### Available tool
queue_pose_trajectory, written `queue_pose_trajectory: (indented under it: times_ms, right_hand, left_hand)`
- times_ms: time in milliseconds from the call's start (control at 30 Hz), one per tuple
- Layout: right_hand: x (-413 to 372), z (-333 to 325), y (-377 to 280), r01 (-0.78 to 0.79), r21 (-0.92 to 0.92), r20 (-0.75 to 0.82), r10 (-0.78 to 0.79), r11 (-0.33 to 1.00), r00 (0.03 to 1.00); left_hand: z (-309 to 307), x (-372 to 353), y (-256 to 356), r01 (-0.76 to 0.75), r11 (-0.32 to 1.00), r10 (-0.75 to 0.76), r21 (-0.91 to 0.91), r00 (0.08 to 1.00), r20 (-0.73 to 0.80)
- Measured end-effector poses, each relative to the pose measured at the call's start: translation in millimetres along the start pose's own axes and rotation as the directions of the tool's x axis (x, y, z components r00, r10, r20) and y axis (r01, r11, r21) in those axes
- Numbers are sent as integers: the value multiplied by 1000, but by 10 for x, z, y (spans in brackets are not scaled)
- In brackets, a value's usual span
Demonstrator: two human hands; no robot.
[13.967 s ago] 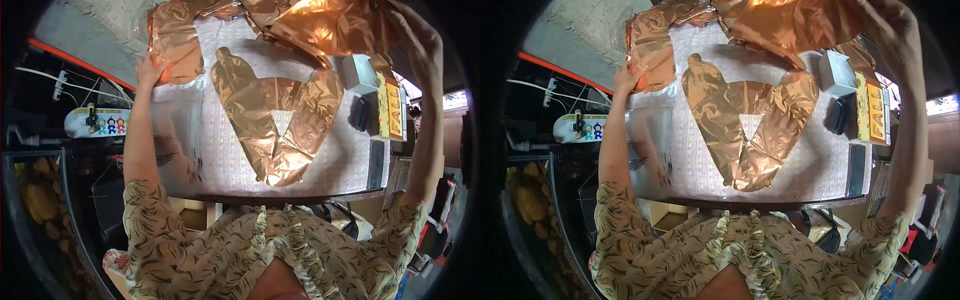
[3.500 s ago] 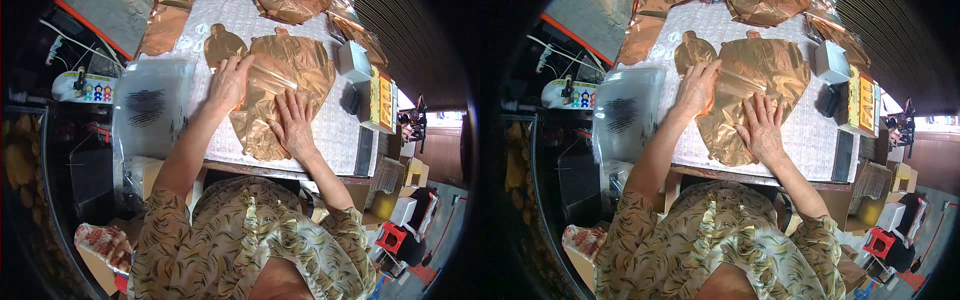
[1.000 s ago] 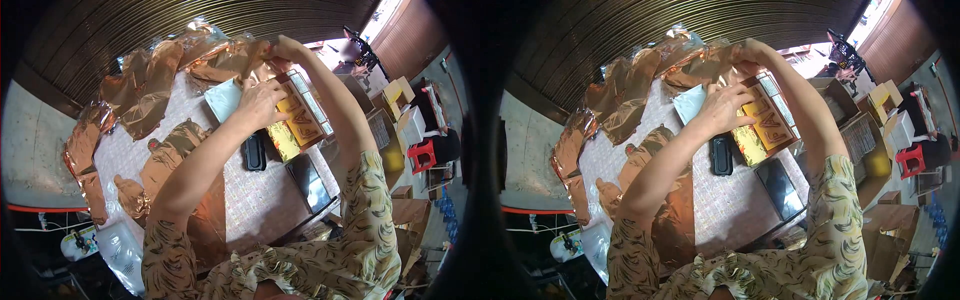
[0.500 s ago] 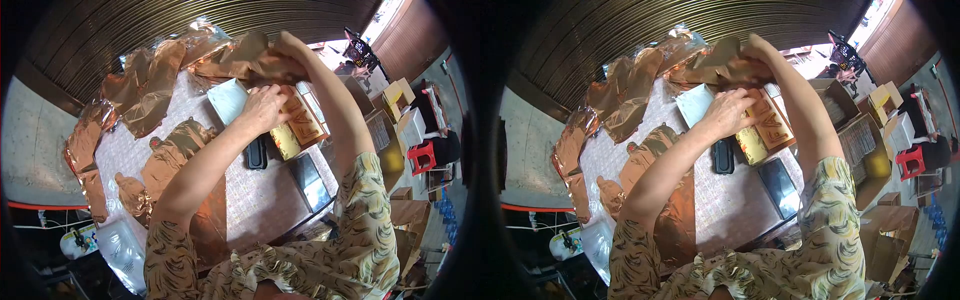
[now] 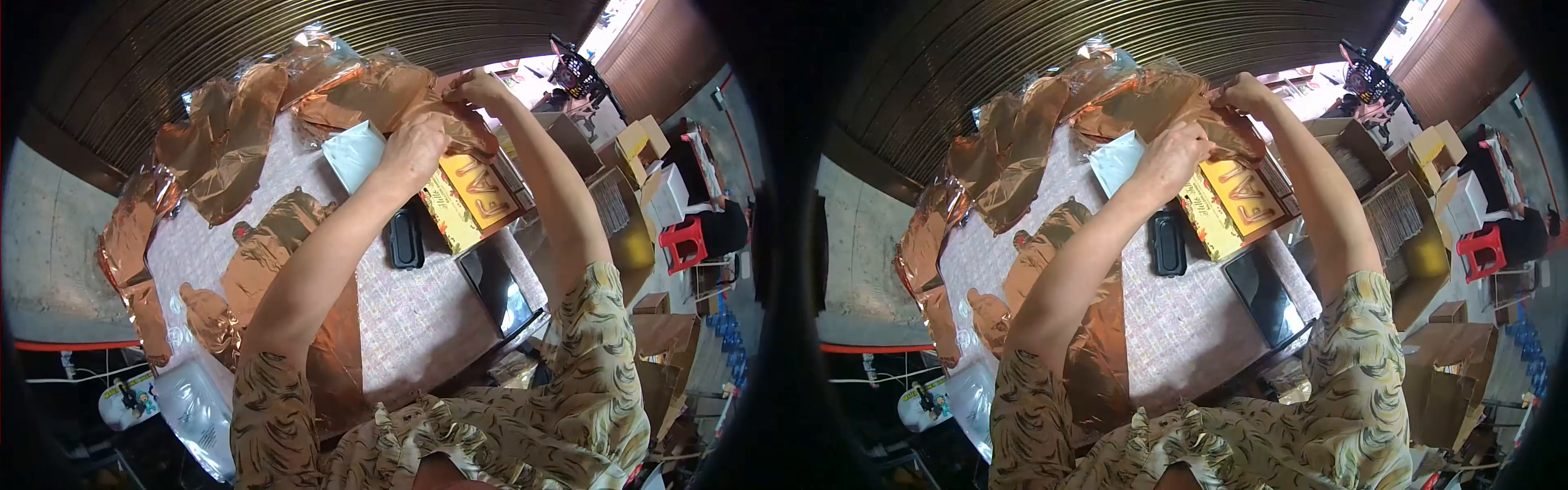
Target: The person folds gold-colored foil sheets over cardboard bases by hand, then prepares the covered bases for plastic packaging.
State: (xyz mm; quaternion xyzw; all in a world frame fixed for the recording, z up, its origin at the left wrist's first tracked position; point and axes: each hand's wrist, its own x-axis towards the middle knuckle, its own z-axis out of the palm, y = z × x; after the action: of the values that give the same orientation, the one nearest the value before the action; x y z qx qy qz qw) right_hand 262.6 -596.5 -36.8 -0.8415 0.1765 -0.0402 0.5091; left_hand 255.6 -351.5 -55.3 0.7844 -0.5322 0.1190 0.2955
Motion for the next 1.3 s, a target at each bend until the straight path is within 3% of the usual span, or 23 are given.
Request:
queue_pose_trajectory:
  times_ms: [133,200,267,333,367,400,467,500,533,600,667,767,800,833,867,900,933,967,1067,1133,1167,1233,1300]
  right_hand:
    - [-152,2,-84,-2,-43,-80,-1,999,997]
    - [-281,-41,-169,-30,-98,-76,23,995,997]
    - [-313,-84,-163,-55,-157,-73,44,986,996]
    - [-246,-155,21,-90,81,-27,93,993,995]
    - [-270,-156,10,-89,80,-27,92,993,995]
    - [-308,-151,10,-63,71,-90,70,995,994]
    - [-328,-143,11,-39,60,-151,47,997,987]
    - [-314,-137,15,121,-198,-254,-170,973,952]
    - [-301,-132,23,237,-453,-294,-395,859,870]
    - [-484,45,-289,255,-508,-252,-425,823,870]
    - [-495,270,-417,486,-486,-91,-595,727,799]
    - [-413,656,-664,520,-599,196,-518,609,832]
    - [-320,785,-645,541,-621,276,-488,568,828]
    - [-37,931,-413,636,-642,333,-592,428,734]
    - [23,1055,-309,642,-638,332,-601,425,727]
    - [41,1163,-281,527,-708,302,-473,470,827]
    - [88,1229,-280,403,-771,258,-336,493,906]
    - [86,1163,-420,437,-732,391,-203,522,898]
    - [40,1191,-485,365,-756,352,-133,543,926]
    - [33,1205,-413,397,-746,343,-204,535,917]
    - [55,1213,-372,414,-739,325,-258,532,910]
    - [174,1219,-294,398,-702,345,-206,591,916]
    - [91,1212,-312,422,-757,292,-320,499,901]
  left_hand:
    - [-81,20,-11,-95,995,97,25,989,-109]
    - [-123,63,-37,93,939,-140,-330,983,-122]
    - [-203,148,-69,91,942,-149,-323,976,-160]
    - [-351,235,-47,414,792,-460,-449,888,8]
    - [-361,308,-117,464,675,-494,-573,862,116]
    - [-354,328,-167,463,676,-494,-573,862,114]
    - [-361,361,-243,500,474,-570,-725,802,181]
    - [-382,389,-297,409,422,-508,-809,846,163]
    - [-402,400,-342,409,423,-508,-808,846,162]
    - [-626,463,-292,429,645,-523,-633,851,44]
    - [-867,541,-268,432,701,-500,-567,865,41]
    - [-1048,763,-509,306,886,-358,-350,929,-94]
    - [-1223,789,-437,363,852,-400,-378,916,-23]
    - [-1331,811,-494,325,829,-384,-455,923,-41]
    - [-1443,837,-548,283,801,-368,-527,928,-62]
    - [-1616,801,-413,298,746,-447,-595,887,-117]
    - [-1802,785,-453,303,768,-414,-565,907,-77]
    - [-1953,763,-576,299,775,-413,-557,906,-89]
    - [-2519,739,-1016,226,738,-440,-636,875,-201]
    - [-2967,616,-1056,99,737,-415,-668,847,-332]
    - [-3206,542,-1135,95,726,-424,-682,842,-334]
    - [-3684,355,-1222,93,725,-444,-683,821,-359]
    - [-4020,165,-1193,101,763,-436,-639,810,-393]
